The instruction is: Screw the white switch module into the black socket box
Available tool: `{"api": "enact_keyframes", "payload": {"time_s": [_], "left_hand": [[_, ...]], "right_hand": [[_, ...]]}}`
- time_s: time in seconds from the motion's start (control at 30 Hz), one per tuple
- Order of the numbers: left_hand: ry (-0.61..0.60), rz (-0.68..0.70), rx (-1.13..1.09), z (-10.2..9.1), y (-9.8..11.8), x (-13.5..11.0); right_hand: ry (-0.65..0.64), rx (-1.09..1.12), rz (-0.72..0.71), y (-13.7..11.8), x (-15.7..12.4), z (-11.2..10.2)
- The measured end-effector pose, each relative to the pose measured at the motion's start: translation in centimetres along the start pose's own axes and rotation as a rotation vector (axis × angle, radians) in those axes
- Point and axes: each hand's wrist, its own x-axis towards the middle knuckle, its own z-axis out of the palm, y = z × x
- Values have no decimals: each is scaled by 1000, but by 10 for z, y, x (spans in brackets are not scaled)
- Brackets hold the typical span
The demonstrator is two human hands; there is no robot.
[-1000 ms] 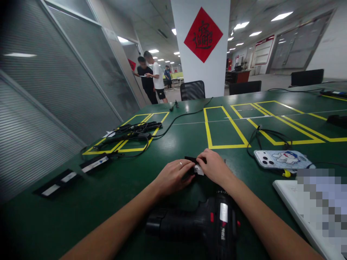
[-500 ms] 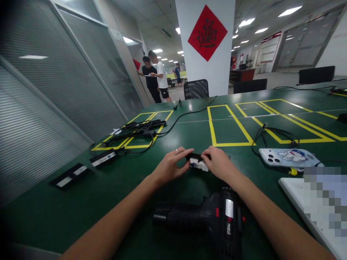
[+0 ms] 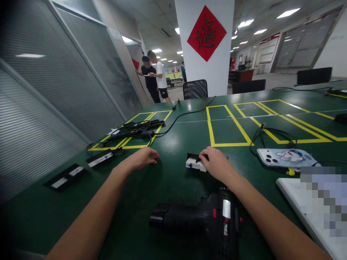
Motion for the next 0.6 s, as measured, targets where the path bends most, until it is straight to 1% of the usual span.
{"api": "enact_keyframes", "payload": {"time_s": [0.07,0.13,0.2,0.27,0.33,0.4,0.43,0.53,0.6], "left_hand": [[-25,-56,-3,-1,-12,0],[-26,-77,-8,-2,-18,-1],[10,-68,-12,-3,-17,-3],[100,-31,-13,-5,-7,-6],[231,36,-21,-6,14,-9],[352,137,-49,-1,44,-10],[380,203,-70,5,60,-10],[377,407,-141,27,105,-5],[374,485,-184,41,123,1]], "right_hand": [[0,-1,-1,1,0,0],[-2,-1,-2,1,0,1],[-2,-3,-5,0,0,1],[1,-9,-9,-1,-1,1],[11,-11,-14,-2,-1,1],[27,0,-19,-3,-1,1],[36,10,-22,-4,-1,1],[62,33,-26,-7,-1,1],[63,33,-23,-9,-2,0]]}}
